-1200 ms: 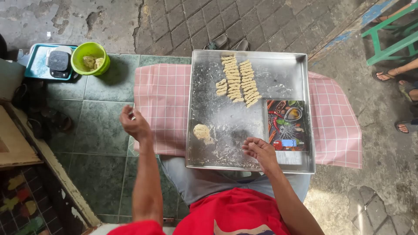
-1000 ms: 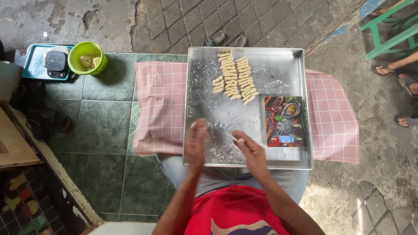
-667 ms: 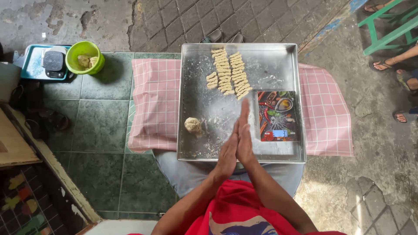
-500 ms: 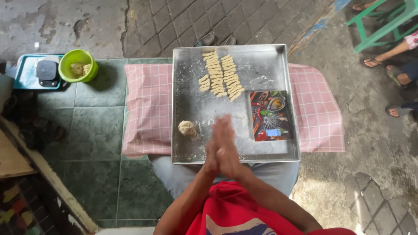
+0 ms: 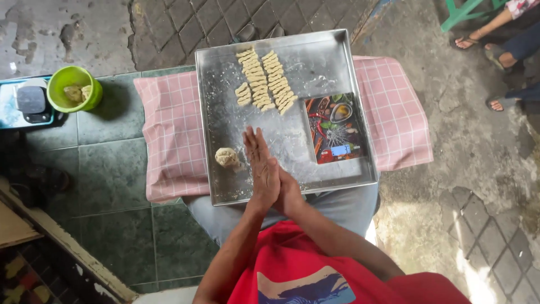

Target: The person sits cross-legged and shapes small pieces of dough by hand on a metal tray. They roll the dough into small logs and then pinch or fold them into specific shapes, arranging the finished pieces in rows on the tray.

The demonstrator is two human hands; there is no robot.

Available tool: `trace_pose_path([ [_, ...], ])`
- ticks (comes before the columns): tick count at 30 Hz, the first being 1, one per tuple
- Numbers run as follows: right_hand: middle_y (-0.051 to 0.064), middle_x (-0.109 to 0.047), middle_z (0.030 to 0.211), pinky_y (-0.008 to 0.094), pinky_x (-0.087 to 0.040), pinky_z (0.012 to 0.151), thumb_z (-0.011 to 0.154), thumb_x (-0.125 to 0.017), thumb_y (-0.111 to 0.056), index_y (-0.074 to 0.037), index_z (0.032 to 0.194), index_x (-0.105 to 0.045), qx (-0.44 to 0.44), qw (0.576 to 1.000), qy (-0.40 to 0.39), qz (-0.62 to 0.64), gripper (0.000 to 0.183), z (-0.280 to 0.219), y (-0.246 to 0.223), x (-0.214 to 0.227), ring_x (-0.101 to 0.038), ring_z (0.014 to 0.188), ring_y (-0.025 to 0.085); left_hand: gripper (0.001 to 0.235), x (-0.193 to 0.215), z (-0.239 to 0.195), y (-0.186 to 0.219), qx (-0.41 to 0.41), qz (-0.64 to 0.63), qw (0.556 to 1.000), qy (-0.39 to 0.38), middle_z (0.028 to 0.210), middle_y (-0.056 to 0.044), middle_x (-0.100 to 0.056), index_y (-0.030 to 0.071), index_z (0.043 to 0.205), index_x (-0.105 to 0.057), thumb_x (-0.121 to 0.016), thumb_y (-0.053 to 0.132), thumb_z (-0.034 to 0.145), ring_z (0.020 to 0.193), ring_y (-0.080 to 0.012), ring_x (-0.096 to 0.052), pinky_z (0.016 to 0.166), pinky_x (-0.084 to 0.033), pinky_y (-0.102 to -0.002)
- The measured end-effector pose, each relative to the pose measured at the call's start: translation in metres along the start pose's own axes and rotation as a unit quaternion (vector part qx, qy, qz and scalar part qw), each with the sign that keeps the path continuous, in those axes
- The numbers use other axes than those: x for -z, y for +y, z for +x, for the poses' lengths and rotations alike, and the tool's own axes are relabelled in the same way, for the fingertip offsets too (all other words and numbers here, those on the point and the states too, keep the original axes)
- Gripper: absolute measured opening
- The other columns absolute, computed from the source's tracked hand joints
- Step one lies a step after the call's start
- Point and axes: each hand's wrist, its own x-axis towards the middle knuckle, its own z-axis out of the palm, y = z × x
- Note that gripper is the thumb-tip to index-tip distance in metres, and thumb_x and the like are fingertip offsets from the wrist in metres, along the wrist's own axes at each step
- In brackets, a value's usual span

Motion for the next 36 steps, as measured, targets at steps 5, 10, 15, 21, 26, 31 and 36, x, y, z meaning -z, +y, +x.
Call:
trace_pose_path([
  [5,0.016,-0.067,0.128,0.045,-0.045,0.101,0.099,-0.052,-0.013,-0.006,0.147,-0.055,0.035,0.987,0.042,-0.152,0.049,0.023,-0.012,0.046,-0.059,0.121,0.030,0.069,0.006,-0.008,-0.009,0.022,-0.039,0.997,0.065,0.170,-0.019,-0.010,0.006,0.163,-0.022,-0.027,0.047,0.108,0.157,-0.0407,-0.004,0.127,-0.003,-0.053],
  [10,0.021,-0.038,0.162,0.057,-0.020,0.122,0.100,-0.044,0.000,-0.007,0.161,-0.037,0.296,0.580,-0.030,-0.758,0.061,0.037,-0.038,0.086,-0.029,0.149,0.045,0.058,0.001,-0.048,-0.069,-0.013,0.165,0.983,0.084,0.162,-0.026,-0.034,0.000,0.152,-0.047,-0.060,0.027,0.102,0.151,-0.0485,-0.027,0.122,-0.027,-0.056],
  [15,0.006,-0.016,0.173,0.055,-0.003,0.125,0.096,-0.054,-0.011,-0.016,0.167,-0.015,0.164,0.377,-0.077,-0.908,0.081,0.048,-0.026,0.101,-0.007,0.158,0.037,0.063,-0.007,-0.063,-0.081,-0.039,0.326,0.943,0.061,0.158,-0.031,-0.040,-0.003,0.145,-0.053,-0.058,0.042,0.102,0.147,-0.0510,-0.034,0.118,-0.034,-0.056],
  [21,0.005,-0.013,0.174,0.064,0.001,0.124,0.106,-0.035,-0.054,-0.018,0.167,-0.017,0.176,0.334,-0.059,-0.924,0.073,0.104,-0.017,0.084,-0.008,0.158,0.039,0.058,-0.007,-0.060,-0.082,-0.029,0.336,0.938,0.074,0.160,-0.029,-0.038,0.001,0.150,-0.048,-0.045,0.041,0.108,0.148,-0.0466,-0.036,0.118,-0.035,-0.052],
  [26,0.004,-0.010,0.174,0.063,0.005,0.123,0.108,-0.028,-0.058,-0.015,0.167,-0.017,0.229,0.315,-0.044,-0.920,0.074,0.165,-0.018,0.047,-0.003,0.158,0.037,0.054,-0.010,-0.062,-0.090,-0.041,0.319,0.942,0.092,0.159,-0.027,-0.041,0.000,0.146,-0.053,-0.050,0.038,0.106,0.147,-0.0443,-0.041,0.117,-0.037,-0.050],
  [31,0.001,-0.003,0.174,0.062,0.010,0.121,0.112,-0.025,-0.053,-0.016,0.169,-0.012,0.263,0.322,-0.032,-0.909,0.068,0.172,-0.017,0.047,0.003,0.158,0.035,0.040,0.019,-0.055,-0.074,-0.065,0.087,0.978,0.176,0.149,-0.021,-0.057,0.003,0.137,-0.065,-0.065,0.010,0.097,0.139,-0.0376,-0.053,0.116,-0.042,-0.044],
  [36,0.002,-0.010,0.174,0.061,0.009,0.121,0.113,-0.027,-0.050,-0.013,0.168,-0.022,0.308,0.311,-0.038,-0.898,0.066,0.158,-0.017,0.059,0.001,0.157,0.035,0.029,0.110,-0.035,-0.104,-0.078,0.144,0.895,0.415,0.125,-0.018,-0.071,0.000,0.123,-0.071,-0.052,0.003,0.102,0.123,-0.0342,-0.067,0.110,-0.051,-0.045],
])
